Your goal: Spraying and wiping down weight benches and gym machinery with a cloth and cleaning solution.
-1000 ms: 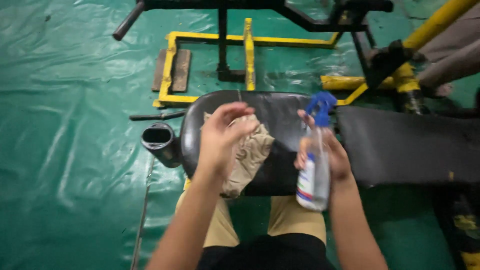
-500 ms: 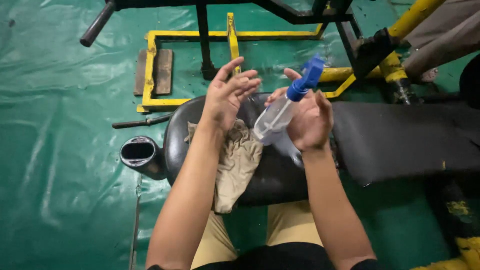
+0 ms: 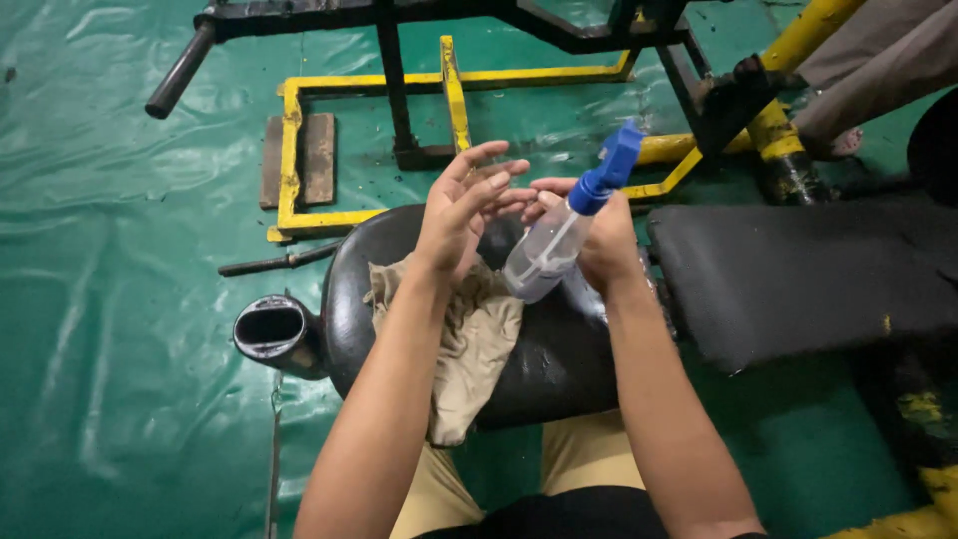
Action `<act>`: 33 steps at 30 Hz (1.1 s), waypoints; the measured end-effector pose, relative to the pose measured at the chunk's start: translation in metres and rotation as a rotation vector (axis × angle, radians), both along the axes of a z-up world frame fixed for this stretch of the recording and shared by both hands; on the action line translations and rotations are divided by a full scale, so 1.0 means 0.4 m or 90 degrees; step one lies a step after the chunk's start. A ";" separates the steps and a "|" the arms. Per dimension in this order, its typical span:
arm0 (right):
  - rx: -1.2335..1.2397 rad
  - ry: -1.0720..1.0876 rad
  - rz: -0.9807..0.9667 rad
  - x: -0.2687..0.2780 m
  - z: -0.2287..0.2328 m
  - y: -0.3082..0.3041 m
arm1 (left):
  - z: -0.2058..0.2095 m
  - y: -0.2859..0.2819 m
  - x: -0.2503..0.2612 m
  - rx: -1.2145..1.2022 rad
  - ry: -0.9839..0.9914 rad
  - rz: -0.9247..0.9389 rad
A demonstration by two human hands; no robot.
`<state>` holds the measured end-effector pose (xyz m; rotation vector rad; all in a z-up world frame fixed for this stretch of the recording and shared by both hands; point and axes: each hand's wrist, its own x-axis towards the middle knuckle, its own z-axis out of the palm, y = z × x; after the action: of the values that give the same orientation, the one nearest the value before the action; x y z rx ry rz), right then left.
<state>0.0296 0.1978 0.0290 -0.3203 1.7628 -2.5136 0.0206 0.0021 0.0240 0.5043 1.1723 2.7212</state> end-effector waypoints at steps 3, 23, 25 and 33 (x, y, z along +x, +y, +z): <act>0.171 0.046 0.018 -0.012 0.021 0.018 | -0.020 0.001 -0.012 -0.043 -0.005 0.034; 0.364 0.063 0.113 -0.087 -0.137 0.066 | -0.077 0.018 -0.018 -0.212 -0.007 0.062; 0.359 0.060 0.098 -0.087 -0.141 0.066 | -0.072 0.025 -0.007 -0.218 0.001 0.058; 0.277 0.036 0.026 -0.131 -0.224 0.074 | -0.061 0.026 0.008 -0.186 0.000 0.048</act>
<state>-0.0228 0.2274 -0.0605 -0.3947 2.2271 -2.0347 0.0240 0.0125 -0.0004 0.4276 1.5847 2.5425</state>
